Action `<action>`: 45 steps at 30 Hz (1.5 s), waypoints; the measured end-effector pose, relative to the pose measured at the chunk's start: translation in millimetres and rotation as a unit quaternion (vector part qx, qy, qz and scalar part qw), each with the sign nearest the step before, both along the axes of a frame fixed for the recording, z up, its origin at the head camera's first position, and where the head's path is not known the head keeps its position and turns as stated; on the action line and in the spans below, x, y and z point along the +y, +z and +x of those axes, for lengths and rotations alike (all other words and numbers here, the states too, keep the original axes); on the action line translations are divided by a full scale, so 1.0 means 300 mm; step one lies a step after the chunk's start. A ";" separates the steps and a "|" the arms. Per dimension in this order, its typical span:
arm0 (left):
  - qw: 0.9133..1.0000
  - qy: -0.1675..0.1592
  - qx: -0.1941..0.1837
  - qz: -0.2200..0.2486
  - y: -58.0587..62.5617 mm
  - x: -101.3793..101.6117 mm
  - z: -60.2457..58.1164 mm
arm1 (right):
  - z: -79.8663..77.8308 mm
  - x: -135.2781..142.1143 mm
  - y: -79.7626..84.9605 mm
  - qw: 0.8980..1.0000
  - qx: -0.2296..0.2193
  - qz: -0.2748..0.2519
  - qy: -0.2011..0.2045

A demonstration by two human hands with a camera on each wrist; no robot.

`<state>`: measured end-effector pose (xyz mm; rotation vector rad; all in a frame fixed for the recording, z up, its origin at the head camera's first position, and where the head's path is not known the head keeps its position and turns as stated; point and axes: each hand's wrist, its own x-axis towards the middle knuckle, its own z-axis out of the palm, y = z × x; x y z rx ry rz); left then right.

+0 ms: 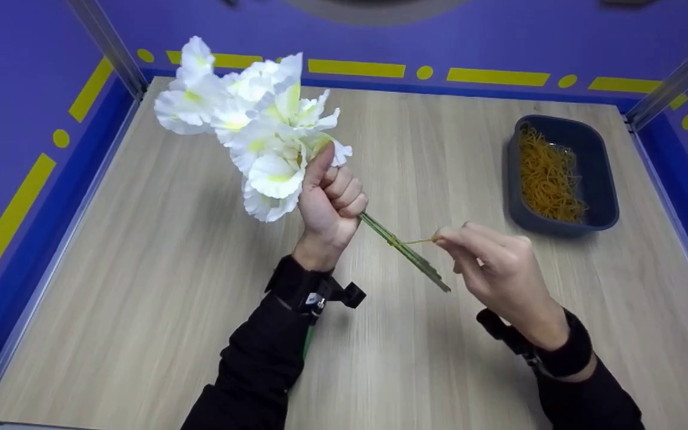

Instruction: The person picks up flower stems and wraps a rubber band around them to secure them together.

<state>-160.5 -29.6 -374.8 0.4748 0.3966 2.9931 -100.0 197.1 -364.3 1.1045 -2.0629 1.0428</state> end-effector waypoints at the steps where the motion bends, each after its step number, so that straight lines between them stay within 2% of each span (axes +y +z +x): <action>1: 1.000 -0.017 -0.004 -0.002 0.005 0.002 0.004 | -0.012 0.008 0.001 1.000 0.005 0.002 -0.020; 3: 0.999 -0.050 -0.013 -0.005 0.015 0.006 0.014 | -0.042 0.024 -0.004 0.999 0.008 0.009 -0.049; 6: 0.996 -0.086 -0.023 0.002 0.031 0.011 0.030 | -0.086 0.040 -0.021 0.997 -0.008 0.027 -0.072; 10: 0.995 -0.093 -0.023 0.023 0.046 0.014 0.046 | -0.126 0.035 -0.059 0.995 -0.040 0.058 -0.063; 15: 0.996 -0.058 -0.008 0.074 0.052 0.011 0.057 | -0.128 -0.024 -0.122 0.995 -0.056 0.078 -0.009; 20: 0.993 -0.019 0.001 0.120 0.048 0.002 0.055 | -0.095 -0.102 -0.181 0.990 -0.100 0.078 0.063; 23: 0.991 -0.001 0.002 0.131 0.043 -0.002 0.045 | -0.073 -0.137 -0.212 0.987 -0.115 0.066 0.089; 28: 0.991 0.046 0.001 0.127 0.029 -0.012 0.024 | -0.041 -0.164 -0.250 0.989 -0.094 0.041 0.105; 36: 0.987 0.108 0.029 0.118 0.021 -0.061 -0.002 | 0.005 -0.186 -0.249 0.988 -0.066 -0.005 0.139; 40: 0.985 0.128 0.046 0.102 0.026 -0.074 -0.003 | 0.023 -0.189 -0.239 0.988 -0.065 -0.006 0.143; 45: 0.987 0.131 0.076 0.049 0.025 -0.065 0.004 | 0.046 -0.187 -0.215 0.989 -0.054 0.008 0.134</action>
